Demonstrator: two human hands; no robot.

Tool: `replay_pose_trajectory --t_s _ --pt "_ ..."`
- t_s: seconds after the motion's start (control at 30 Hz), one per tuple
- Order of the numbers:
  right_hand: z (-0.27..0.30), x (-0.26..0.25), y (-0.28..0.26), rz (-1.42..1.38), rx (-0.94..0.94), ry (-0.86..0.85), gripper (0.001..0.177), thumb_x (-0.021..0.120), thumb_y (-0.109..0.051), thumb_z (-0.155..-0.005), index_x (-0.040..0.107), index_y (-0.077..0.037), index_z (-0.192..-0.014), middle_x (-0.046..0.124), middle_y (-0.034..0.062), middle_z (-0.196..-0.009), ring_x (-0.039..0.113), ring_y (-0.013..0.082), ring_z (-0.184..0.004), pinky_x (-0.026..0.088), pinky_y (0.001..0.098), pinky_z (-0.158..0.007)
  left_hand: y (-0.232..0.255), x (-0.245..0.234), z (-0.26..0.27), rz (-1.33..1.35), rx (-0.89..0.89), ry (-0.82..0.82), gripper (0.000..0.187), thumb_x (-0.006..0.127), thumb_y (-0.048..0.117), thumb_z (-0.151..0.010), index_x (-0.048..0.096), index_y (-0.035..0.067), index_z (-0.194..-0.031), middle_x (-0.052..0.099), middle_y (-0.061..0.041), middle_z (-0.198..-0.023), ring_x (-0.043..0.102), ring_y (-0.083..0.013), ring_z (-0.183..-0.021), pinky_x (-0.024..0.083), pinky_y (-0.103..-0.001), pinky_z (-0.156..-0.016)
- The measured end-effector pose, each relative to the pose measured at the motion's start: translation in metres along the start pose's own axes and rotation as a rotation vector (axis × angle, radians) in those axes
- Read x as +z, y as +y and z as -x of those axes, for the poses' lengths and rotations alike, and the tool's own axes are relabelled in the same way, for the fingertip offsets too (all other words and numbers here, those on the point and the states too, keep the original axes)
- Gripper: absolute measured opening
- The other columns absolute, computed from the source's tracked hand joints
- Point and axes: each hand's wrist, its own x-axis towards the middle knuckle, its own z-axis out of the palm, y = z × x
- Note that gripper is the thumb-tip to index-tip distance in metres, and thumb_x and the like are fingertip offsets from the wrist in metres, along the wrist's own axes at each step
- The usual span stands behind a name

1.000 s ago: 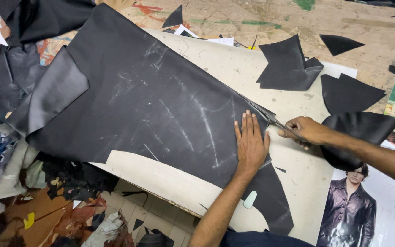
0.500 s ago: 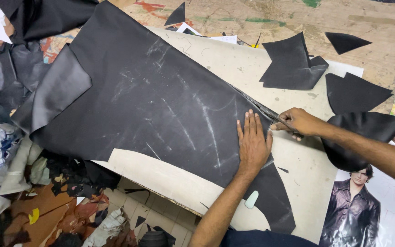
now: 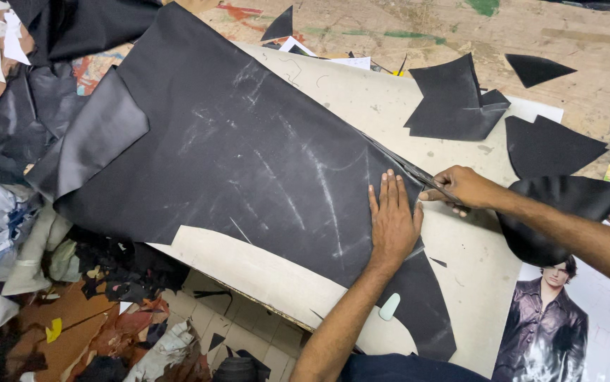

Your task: The person places a printed paper pattern on a large piece of black fabric, traces the pattern outline with chalk, and then uses shears to cut the fabric along the traced lines. The person handles the pattern, chalk, and shears to produce a cut fabric piece.

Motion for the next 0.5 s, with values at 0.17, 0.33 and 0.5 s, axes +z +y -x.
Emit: replay_pose_trajectory --t_s 0.17,0.33,0.5 --pt "0.009 -0.001 -0.014 -0.016 -0.021 0.002 0.042 0.083 -0.044 -0.076 0.065 -0.008 -0.062 0.054 0.0029 -0.048 0.055 0.0139 -0.037 0.042 0.0295 -0.036 0.003 -0.008 0.000 0.030 -0.003 0.017 0.069 0.052 0.035 -0.103 0.040 -0.014 -0.150 0.033 -0.030 -0.162 0.023 -0.0370 -0.158 0.010 -0.058 -0.129" --pt "0.042 0.010 -0.029 -0.176 0.082 0.045 0.053 0.081 -0.045 -0.084 0.057 -0.003 -0.062 0.051 0.0034 -0.050 0.051 0.0131 -0.039 0.039 0.0287 -0.036 -0.004 -0.032 -0.004 0.266 -0.012 -0.022 0.077 0.067 0.040 -0.090 0.045 -0.012 -0.143 0.034 -0.029 -0.158 0.026 -0.0366 -0.150 0.014 -0.055 -0.121" --pt "0.149 0.054 0.006 -0.144 0.108 0.106 0.040 0.077 -0.032 -0.086 0.061 -0.003 -0.063 0.056 0.0057 -0.045 0.054 0.0145 -0.034 0.039 0.0287 -0.035 -0.082 -0.097 0.032 0.728 -0.016 0.019 0.039 0.066 0.008 -0.097 0.065 0.006 -0.136 0.061 -0.014 -0.147 0.052 -0.0325 -0.144 0.041 -0.039 -0.118"
